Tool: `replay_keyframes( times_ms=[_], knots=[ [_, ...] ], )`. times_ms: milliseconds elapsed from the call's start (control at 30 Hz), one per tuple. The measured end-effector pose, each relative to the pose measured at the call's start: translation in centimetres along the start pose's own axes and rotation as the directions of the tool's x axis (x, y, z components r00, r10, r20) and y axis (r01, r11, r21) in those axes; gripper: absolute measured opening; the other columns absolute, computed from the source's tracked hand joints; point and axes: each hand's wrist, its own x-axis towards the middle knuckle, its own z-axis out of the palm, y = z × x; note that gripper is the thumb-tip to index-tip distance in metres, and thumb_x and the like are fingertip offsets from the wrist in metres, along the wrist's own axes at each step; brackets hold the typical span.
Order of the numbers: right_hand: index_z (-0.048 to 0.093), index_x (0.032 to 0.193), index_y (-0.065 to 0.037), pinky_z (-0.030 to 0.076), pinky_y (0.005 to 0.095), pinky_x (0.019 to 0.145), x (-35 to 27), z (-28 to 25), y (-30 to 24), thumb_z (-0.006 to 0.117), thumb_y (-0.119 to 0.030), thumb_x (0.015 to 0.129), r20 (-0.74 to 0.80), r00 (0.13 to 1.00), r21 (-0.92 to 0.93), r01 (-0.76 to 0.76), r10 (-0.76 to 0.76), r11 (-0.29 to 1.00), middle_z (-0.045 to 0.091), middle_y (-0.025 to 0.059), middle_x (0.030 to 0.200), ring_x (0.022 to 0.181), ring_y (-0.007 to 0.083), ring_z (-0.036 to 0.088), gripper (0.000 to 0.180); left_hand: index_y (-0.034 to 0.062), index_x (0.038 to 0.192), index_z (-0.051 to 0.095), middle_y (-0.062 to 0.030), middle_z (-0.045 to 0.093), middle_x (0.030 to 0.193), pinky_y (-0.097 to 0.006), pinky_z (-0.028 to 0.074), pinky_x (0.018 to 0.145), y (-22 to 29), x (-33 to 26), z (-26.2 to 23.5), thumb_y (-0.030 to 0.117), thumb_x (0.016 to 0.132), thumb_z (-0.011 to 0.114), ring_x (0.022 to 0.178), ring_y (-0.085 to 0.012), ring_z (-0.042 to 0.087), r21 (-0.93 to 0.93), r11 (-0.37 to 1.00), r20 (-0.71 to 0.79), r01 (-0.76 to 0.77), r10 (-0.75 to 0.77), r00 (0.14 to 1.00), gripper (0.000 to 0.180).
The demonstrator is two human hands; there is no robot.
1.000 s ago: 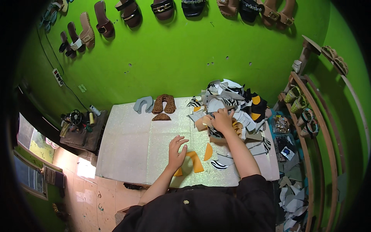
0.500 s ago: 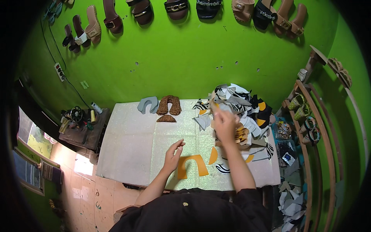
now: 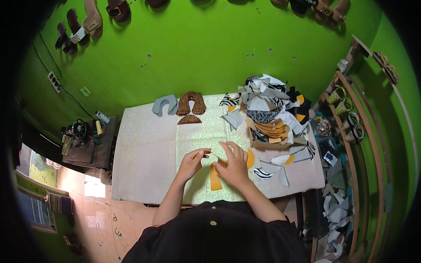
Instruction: Organizing and inspecting various cut shoe material components on a work table.
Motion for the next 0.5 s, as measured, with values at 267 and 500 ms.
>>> replay_keyframes(
  times_ms=[267,500],
  knots=[
    [0.062,0.104,-0.005,0.044,0.0322,0.079,-2.2,3.0,2.7,0.063,-0.019,0.084,0.341,0.908,0.457,-0.387,0.244,0.801,0.064,0.0069,0.087,0.08,0.0152,0.06,0.024,0.0041,0.105,0.066,-0.0036,0.055,0.083,-0.024,0.043,0.065,0.6,-1.1,-2.4,0.023,0.092,0.055,0.066,-0.0099,0.05,0.358,0.923,-0.001,-0.139,0.149,0.989,0.025],
    [0.058,0.101,0.001,0.045,0.0238,0.072,-2.5,2.4,2.7,0.059,-0.017,0.089,0.39,0.857,0.601,-0.514,0.337,0.612,0.062,0.0034,0.087,0.08,0.0073,0.056,0.021,-0.0008,0.102,0.066,-0.0056,0.064,0.08,-0.024,0.045,0.064,-0.1,-2.0,-3.9,0.018,0.085,0.065,0.069,-0.01,0.057,0.121,0.975,0.019,0.184,-0.188,0.982,0.025]
  ],
)
